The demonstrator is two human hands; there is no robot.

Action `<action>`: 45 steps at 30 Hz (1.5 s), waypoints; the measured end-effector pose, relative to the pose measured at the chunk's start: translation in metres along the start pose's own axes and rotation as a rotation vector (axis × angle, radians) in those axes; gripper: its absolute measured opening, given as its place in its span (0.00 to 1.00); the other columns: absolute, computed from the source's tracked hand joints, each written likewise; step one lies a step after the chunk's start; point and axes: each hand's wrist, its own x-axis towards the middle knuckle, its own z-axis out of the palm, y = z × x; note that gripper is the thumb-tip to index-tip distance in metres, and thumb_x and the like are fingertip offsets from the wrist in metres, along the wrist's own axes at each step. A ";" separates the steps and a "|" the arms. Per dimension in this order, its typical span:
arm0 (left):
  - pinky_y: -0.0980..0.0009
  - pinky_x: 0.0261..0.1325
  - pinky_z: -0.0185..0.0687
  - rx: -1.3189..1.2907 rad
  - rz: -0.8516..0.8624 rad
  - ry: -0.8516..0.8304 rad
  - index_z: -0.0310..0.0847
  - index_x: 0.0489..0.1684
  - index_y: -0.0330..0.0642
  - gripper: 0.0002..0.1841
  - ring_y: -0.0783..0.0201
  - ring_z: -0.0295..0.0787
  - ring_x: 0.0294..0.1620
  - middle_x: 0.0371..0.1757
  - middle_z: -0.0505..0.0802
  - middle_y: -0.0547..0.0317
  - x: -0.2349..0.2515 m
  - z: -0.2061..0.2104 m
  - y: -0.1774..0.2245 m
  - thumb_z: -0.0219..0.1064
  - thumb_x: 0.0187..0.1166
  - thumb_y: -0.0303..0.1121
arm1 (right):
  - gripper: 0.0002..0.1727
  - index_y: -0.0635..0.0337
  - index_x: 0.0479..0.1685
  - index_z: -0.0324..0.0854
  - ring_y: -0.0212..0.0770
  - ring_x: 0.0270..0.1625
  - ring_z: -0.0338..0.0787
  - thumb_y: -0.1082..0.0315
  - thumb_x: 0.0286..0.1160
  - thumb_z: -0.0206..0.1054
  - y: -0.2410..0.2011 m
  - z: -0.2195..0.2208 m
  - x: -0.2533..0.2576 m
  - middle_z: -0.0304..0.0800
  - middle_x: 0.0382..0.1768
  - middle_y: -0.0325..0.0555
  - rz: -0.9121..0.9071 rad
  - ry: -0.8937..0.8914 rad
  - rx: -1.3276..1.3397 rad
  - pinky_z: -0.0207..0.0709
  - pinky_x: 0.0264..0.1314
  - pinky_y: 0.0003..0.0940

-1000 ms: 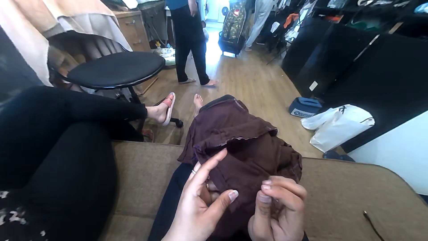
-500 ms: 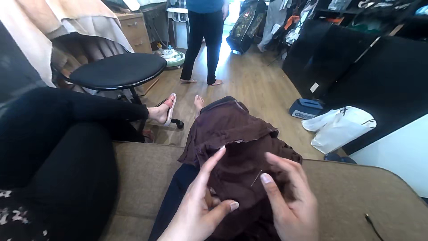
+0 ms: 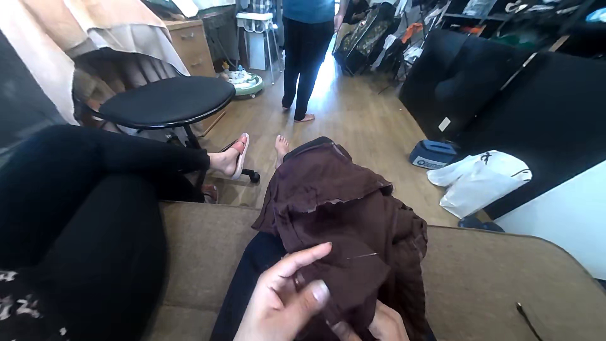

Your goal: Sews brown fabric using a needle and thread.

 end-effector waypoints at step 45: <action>0.81 0.32 0.88 0.493 0.294 0.233 0.80 0.68 0.60 0.28 0.72 0.89 0.27 0.38 0.94 0.67 0.052 -0.024 0.011 0.79 0.67 0.26 | 0.28 0.70 0.21 0.85 0.64 0.38 0.94 0.51 0.80 0.64 0.005 0.005 0.010 0.90 0.27 0.63 0.168 -0.559 -0.305 0.81 0.39 0.64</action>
